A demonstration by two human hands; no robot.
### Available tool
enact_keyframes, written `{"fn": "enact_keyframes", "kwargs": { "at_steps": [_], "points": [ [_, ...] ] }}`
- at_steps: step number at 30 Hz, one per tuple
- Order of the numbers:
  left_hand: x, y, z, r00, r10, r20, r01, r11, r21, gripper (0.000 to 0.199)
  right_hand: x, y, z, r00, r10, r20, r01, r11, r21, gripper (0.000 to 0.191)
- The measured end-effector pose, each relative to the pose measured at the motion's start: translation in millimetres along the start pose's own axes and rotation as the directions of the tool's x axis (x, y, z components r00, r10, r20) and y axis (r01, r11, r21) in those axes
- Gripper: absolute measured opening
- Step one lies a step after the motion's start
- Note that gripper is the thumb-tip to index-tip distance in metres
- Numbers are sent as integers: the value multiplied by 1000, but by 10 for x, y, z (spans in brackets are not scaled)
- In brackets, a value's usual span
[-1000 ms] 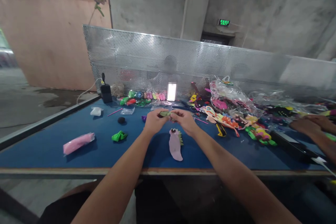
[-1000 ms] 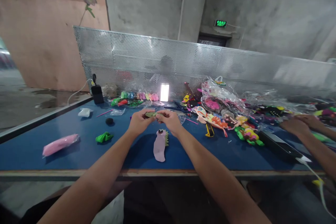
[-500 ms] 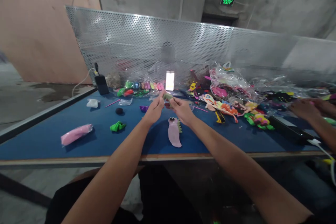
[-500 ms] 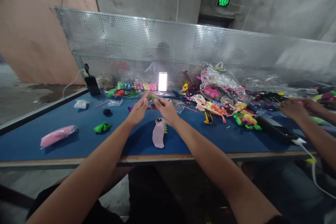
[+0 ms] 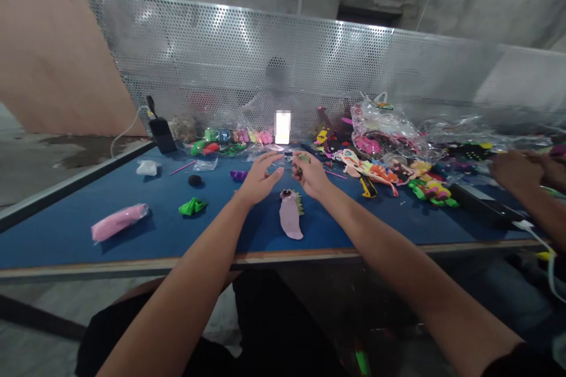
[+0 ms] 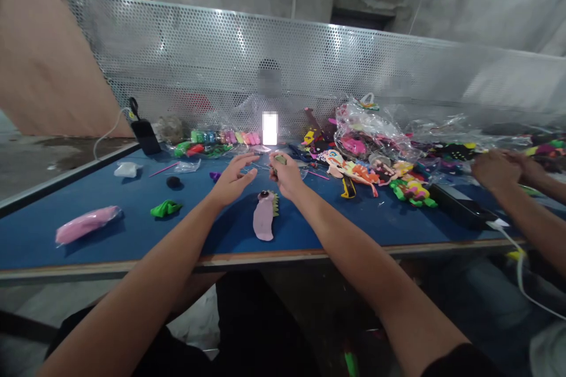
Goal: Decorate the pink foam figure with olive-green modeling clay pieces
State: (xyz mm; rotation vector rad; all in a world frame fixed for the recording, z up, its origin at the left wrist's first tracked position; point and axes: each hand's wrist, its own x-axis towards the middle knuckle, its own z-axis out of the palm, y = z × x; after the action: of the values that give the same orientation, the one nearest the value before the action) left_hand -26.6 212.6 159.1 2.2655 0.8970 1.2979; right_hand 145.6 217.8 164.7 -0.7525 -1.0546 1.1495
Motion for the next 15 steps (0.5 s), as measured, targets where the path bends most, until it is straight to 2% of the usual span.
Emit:
{"fn": "enact_keyframes", "kwargs": {
  "at_steps": [4,7,15],
  "points": [
    [-20,21,-3,1000,28,-14,-27,999,35,42,-3,-19,-22,994,109,26,-107,990,-88,54],
    [-29,39,2,999,49,-6,-48,998,44,45,-20,-16,-12,983,169,70,-157,976,-154,61],
    [-25,51,-8,997,78,-17,-77,996,50,47,-89,21,-14,942,211,262,-136,952,-275,66]
  ]
}}
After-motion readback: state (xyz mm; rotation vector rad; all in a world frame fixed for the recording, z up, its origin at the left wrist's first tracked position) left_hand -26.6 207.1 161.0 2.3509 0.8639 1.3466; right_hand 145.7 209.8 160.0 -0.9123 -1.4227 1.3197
